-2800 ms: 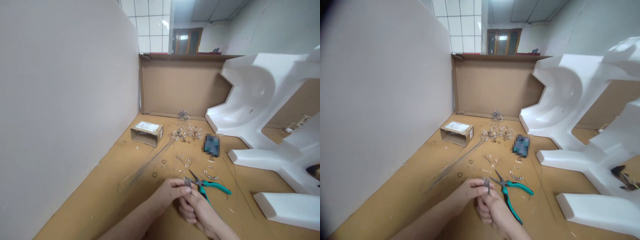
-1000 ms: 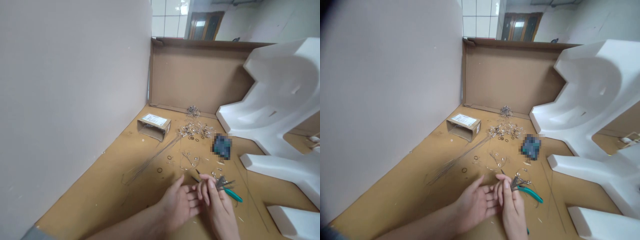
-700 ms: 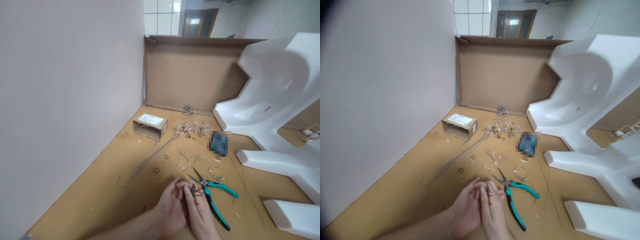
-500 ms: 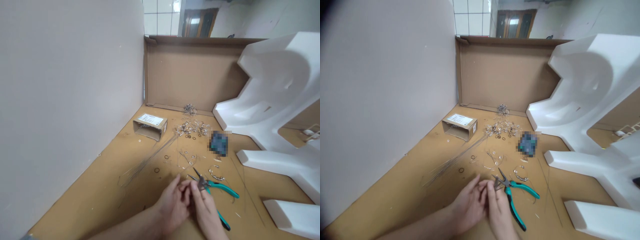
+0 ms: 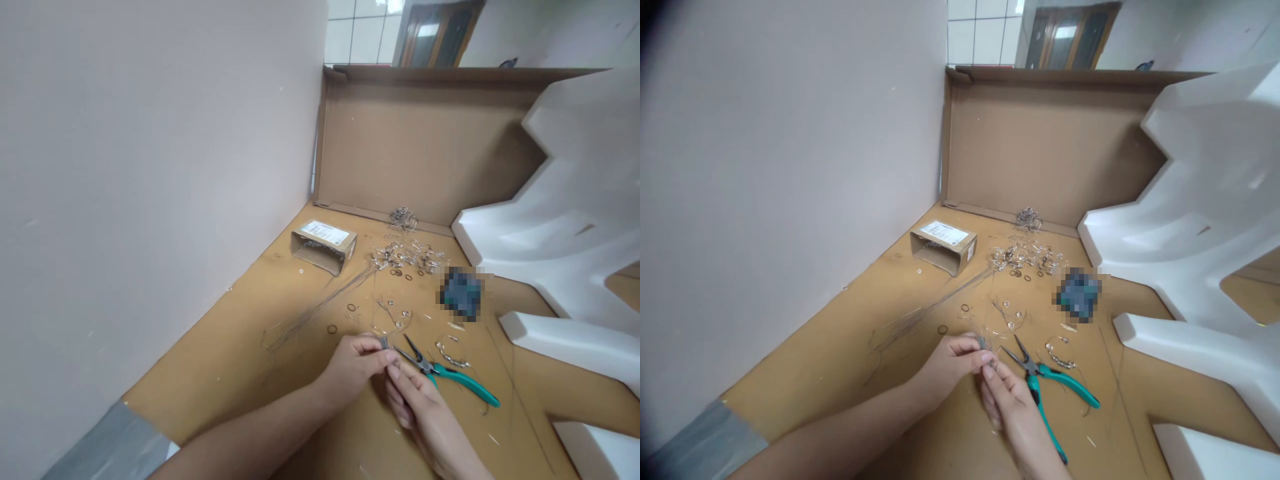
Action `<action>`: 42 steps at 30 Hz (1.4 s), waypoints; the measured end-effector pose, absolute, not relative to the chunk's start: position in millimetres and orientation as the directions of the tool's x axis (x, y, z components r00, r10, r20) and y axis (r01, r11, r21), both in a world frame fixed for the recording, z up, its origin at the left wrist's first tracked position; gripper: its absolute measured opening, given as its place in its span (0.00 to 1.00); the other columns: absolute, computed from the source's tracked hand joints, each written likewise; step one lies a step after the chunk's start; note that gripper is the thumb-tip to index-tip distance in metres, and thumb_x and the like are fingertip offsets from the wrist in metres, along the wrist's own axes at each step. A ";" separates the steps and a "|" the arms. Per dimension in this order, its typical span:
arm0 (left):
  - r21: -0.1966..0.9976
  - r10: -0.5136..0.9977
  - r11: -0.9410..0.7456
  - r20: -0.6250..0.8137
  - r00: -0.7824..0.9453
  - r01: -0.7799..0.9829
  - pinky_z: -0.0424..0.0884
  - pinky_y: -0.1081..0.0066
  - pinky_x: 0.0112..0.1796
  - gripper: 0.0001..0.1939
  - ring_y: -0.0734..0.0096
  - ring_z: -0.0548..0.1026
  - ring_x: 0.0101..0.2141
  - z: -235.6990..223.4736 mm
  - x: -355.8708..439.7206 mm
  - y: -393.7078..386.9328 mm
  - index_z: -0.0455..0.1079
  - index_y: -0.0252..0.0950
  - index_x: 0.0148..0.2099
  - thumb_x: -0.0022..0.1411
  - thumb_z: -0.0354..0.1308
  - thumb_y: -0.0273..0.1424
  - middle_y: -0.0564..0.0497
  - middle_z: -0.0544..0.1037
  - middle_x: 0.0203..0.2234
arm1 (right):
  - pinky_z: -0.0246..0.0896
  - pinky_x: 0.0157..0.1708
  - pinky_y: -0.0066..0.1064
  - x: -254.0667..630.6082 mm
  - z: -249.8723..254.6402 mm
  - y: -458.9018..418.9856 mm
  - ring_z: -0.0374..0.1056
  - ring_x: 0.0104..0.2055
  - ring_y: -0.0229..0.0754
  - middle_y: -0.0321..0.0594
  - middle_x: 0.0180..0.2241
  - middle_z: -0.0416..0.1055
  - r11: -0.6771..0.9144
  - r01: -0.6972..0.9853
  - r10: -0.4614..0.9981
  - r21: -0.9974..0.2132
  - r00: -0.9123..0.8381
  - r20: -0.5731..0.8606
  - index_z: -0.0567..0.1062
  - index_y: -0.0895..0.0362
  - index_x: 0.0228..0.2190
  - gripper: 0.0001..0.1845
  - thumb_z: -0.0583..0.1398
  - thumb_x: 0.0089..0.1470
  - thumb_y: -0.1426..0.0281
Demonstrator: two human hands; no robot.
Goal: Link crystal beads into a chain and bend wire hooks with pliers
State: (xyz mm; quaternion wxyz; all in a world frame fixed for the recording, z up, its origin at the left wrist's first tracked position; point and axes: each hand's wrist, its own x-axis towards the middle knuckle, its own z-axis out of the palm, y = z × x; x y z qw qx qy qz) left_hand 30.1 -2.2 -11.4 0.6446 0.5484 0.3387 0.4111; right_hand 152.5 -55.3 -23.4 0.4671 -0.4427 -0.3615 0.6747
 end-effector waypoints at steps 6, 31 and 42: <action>0.914 0.856 0.234 -0.032 0.516 -0.330 0.61 0.74 0.30 0.18 0.77 0.65 0.24 -13.7 30.0 -1.4 0.70 0.32 0.42 0.56 0.54 0.40 0.51 0.72 0.24 | 0.28 0.13 0.21 152.7 -20.8 -55.5 0.34 0.16 0.27 0.24 0.14 0.44 -0.376 -0.407 0.924 -0.832 -0.234 -0.303 0.68 0.58 0.26 0.14 0.56 0.53 0.59; 0.971 0.880 0.087 0.029 0.473 -0.222 0.65 0.75 0.31 0.12 0.77 0.66 0.26 -8.2 26.7 3.0 0.67 0.31 0.26 0.50 0.60 0.36 0.54 0.68 0.21 | 0.34 0.14 0.22 151.3 -18.2 -56.5 0.42 0.14 0.27 0.25 0.14 0.52 -0.237 -0.260 0.968 -0.936 -0.145 -0.205 0.64 0.57 0.25 0.15 0.53 0.55 0.58; 0.988 0.929 -0.013 0.068 0.365 -0.152 0.65 0.73 0.34 0.09 0.72 0.70 0.28 -5.6 27.9 -1.1 0.70 0.33 0.25 0.51 0.57 0.34 0.51 0.72 0.22 | 0.46 0.16 0.22 148.0 -14.0 -53.1 0.49 0.18 0.30 0.29 0.19 0.58 -0.175 -0.292 0.974 -0.940 0.088 -0.209 0.71 0.55 0.26 0.14 0.65 0.39 0.60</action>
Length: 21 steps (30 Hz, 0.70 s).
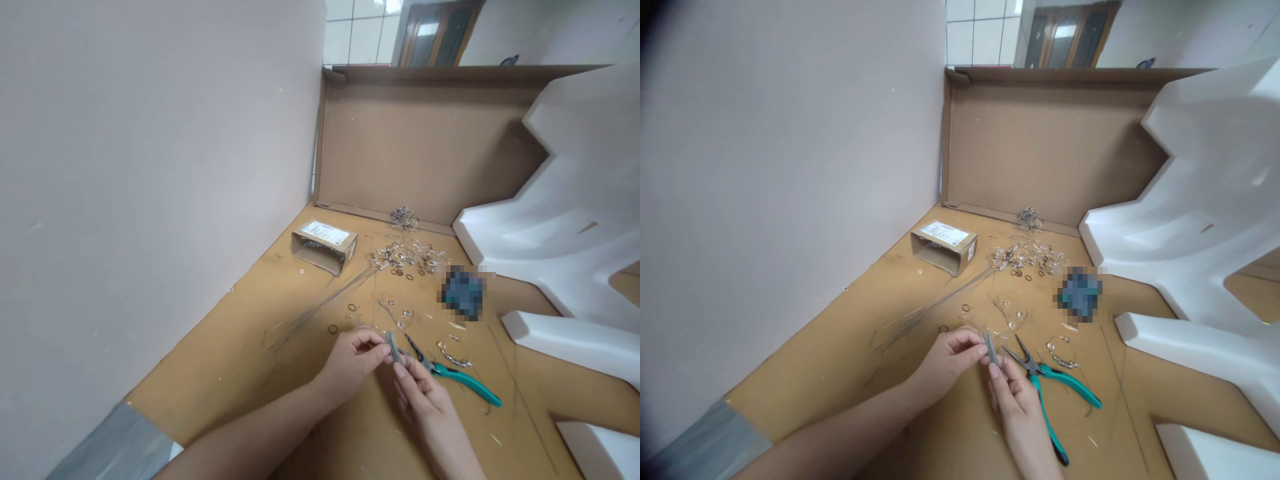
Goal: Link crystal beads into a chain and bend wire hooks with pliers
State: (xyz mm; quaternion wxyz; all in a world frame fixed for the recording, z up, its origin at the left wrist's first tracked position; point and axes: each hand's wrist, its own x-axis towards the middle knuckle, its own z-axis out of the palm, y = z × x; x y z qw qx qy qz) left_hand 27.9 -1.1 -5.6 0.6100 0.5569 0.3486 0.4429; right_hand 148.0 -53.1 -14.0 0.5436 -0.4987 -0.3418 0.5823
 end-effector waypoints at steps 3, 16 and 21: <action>0.986 0.934 0.003 0.056 0.352 -0.165 0.66 0.72 0.35 0.09 0.71 0.71 0.29 -4.2 29.4 -1.7 0.70 0.33 0.25 0.51 0.57 0.33 0.51 0.73 0.22 | 0.42 0.13 0.22 148.8 -13.1 -54.0 0.46 0.15 0.30 0.27 0.15 0.54 -0.184 -0.281 0.969 -0.942 0.111 -0.222 0.71 0.55 0.23 0.13 0.64 0.40 0.59; 0.991 0.947 -0.044 0.082 0.310 -0.128 0.65 0.73 0.33 0.08 0.72 0.69 0.28 -5.8 31.7 -2.9 0.68 0.33 0.24 0.51 0.55 0.31 0.50 0.73 0.23 | 0.58 0.20 0.21 149.8 -17.0 -51.7 0.59 0.22 0.33 0.33 0.24 0.65 -0.149 -0.323 0.951 -0.935 0.213 -0.225 0.71 0.55 0.24 0.13 0.66 0.38 0.60; 0.992 0.952 0.015 0.025 0.304 -0.128 0.64 0.73 0.33 0.06 0.73 0.69 0.27 -5.3 31.9 -3.1 0.67 0.33 0.25 0.49 0.57 0.31 0.52 0.72 0.23 | 0.55 0.19 0.21 149.9 -23.5 -53.0 0.57 0.21 0.32 0.32 0.25 0.67 -0.136 -0.310 0.953 -0.941 0.219 -0.210 0.72 0.53 0.28 0.13 0.65 0.40 0.59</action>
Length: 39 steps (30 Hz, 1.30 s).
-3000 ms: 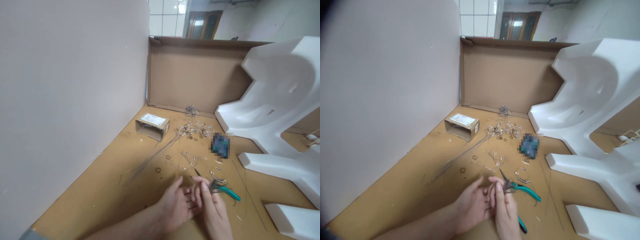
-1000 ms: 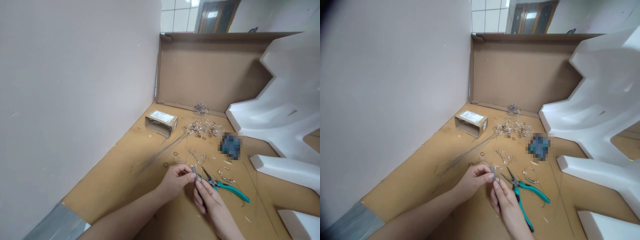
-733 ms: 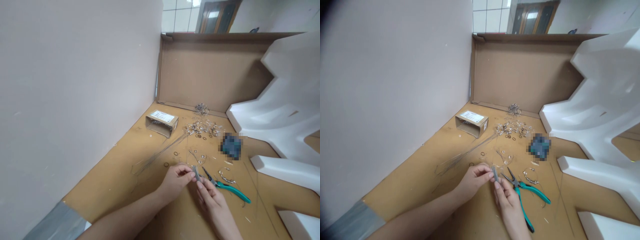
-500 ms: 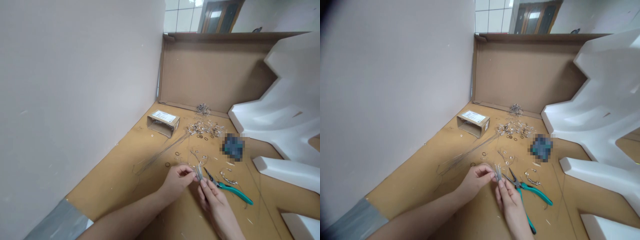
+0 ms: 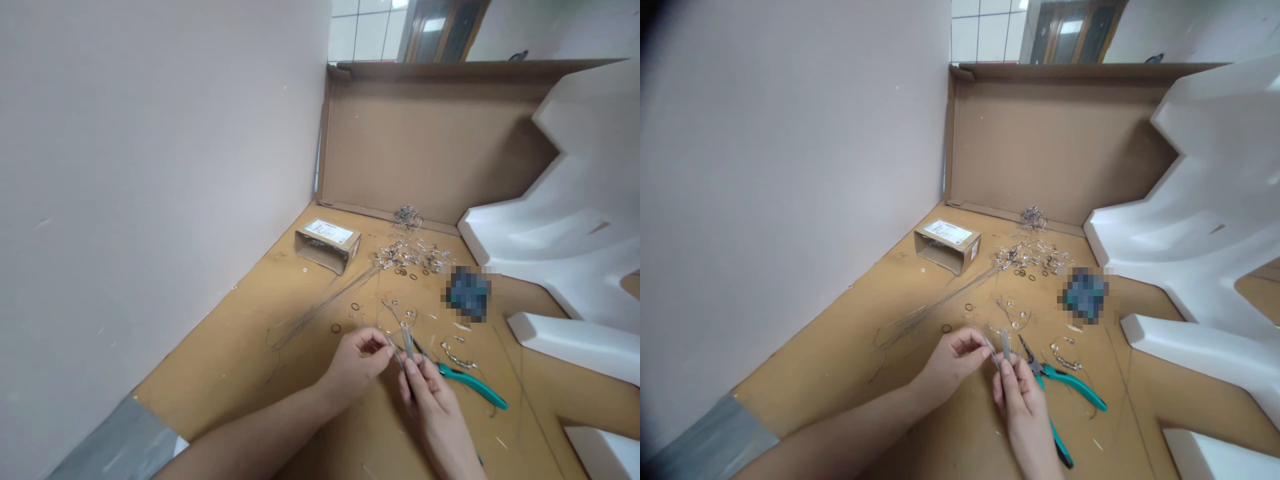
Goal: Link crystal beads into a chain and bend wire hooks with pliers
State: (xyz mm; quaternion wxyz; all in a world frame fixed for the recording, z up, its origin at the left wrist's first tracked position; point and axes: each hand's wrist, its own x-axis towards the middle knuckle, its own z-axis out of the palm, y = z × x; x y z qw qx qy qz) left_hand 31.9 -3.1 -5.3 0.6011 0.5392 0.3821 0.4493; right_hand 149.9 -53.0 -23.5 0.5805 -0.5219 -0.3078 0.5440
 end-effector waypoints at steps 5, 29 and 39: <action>0.984 0.945 0.063 -0.005 0.326 -0.168 0.63 0.73 0.34 0.07 0.73 0.68 0.27 -6.9 32.1 -2.9 0.67 0.33 0.26 0.49 0.57 0.32 0.52 0.72 0.23 | 0.57 0.21 0.19 149.4 -23.1 -53.0 0.59 0.22 0.31 0.30 0.26 0.68 -0.151 -0.388 0.947 -0.909 0.207 -0.245 0.73 0.51 0.28 0.13 0.66 0.38 0.61; 0.995 0.949 -0.027 0.056 0.310 -0.096 0.63 0.72 0.33 0.08 0.72 0.69 0.27 -5.8 30.5 -2.5 0.68 0.32 0.24 0.51 0.53 0.31 0.51 0.72 0.22 | 0.55 0.18 0.20 152.3 -26.0 -53.2 0.57 0.19 0.31 0.31 0.24 0.67 -0.137 -0.313 0.953 -0.940 0.217 -0.211 0.72 0.53 0.29 0.13 0.64 0.41 0.60; 0.985 0.947 0.008 0.048 0.318 -0.175 0.63 0.75 0.33 0.04 0.75 0.68 0.27 -9.4 32.2 -2.6 0.65 0.33 0.25 0.50 0.54 0.29 0.53 0.71 0.22 | 0.54 0.24 0.23 152.3 -30.5 -54.8 0.56 0.22 0.34 0.29 0.19 0.61 -0.054 -0.116 0.972 -0.992 0.222 -0.079 0.68 0.53 0.28 0.11 0.59 0.48 0.58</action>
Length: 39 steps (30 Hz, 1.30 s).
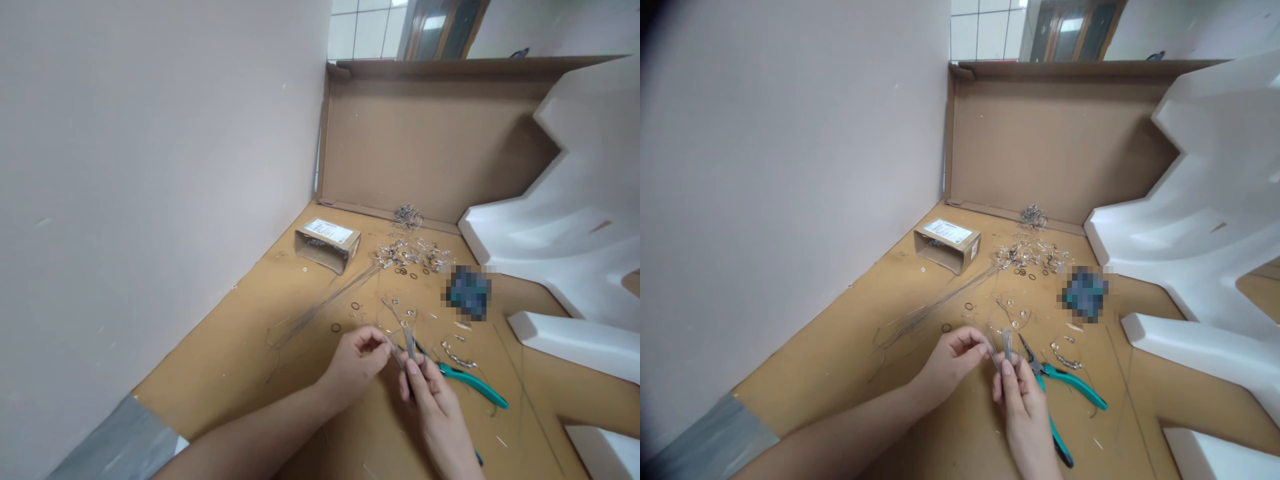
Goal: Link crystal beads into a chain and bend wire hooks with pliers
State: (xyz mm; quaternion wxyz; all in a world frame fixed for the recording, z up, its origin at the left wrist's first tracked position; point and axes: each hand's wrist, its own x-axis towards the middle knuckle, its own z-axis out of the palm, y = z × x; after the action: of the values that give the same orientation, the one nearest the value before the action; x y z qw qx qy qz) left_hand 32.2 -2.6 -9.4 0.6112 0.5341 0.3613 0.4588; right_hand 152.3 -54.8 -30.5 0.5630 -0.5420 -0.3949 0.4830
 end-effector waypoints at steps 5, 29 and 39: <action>0.954 0.935 0.103 0.004 0.355 -0.283 0.64 0.74 0.33 0.04 0.76 0.68 0.26 -9.4 31.9 -3.0 0.65 0.33 0.27 0.49 0.55 0.28 0.53 0.70 0.21 | 0.51 0.26 0.24 153.2 -31.8 -57.4 0.54 0.23 0.35 0.29 0.18 0.57 -0.005 0.121 0.979 -0.993 0.202 0.020 0.64 0.54 0.23 0.15 0.53 0.54 0.58; 0.937 0.926 0.186 -0.066 0.371 -0.297 0.62 0.76 0.29 0.07 0.79 0.65 0.23 -5.3 32.8 -4.4 0.65 0.32 0.28 0.49 0.59 0.30 0.54 0.69 0.20 | 0.52 0.29 0.26 153.1 -28.8 -59.5 0.56 0.24 0.37 0.30 0.19 0.58 0.060 0.231 0.985 -0.971 0.142 0.095 0.62 0.54 0.23 0.15 0.49 0.57 0.60; 0.937 0.923 0.183 -0.059 0.380 -0.298 0.63 0.75 0.28 0.12 0.78 0.67 0.21 -8.9 33.7 -6.2 0.66 0.33 0.26 0.46 0.61 0.36 0.54 0.71 0.19 | 0.52 0.27 0.25 149.5 -25.0 -60.8 0.55 0.23 0.36 0.31 0.20 0.57 0.014 0.254 0.996 -0.967 0.087 0.037 0.62 0.54 0.20 0.18 0.50 0.56 0.59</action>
State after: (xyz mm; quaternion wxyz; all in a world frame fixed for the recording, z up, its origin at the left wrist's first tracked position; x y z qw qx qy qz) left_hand 33.7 -6.2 -8.9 0.6904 0.4617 0.3386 0.4422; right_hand 149.5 -60.8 -25.0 0.4607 -0.5755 -0.5427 0.4024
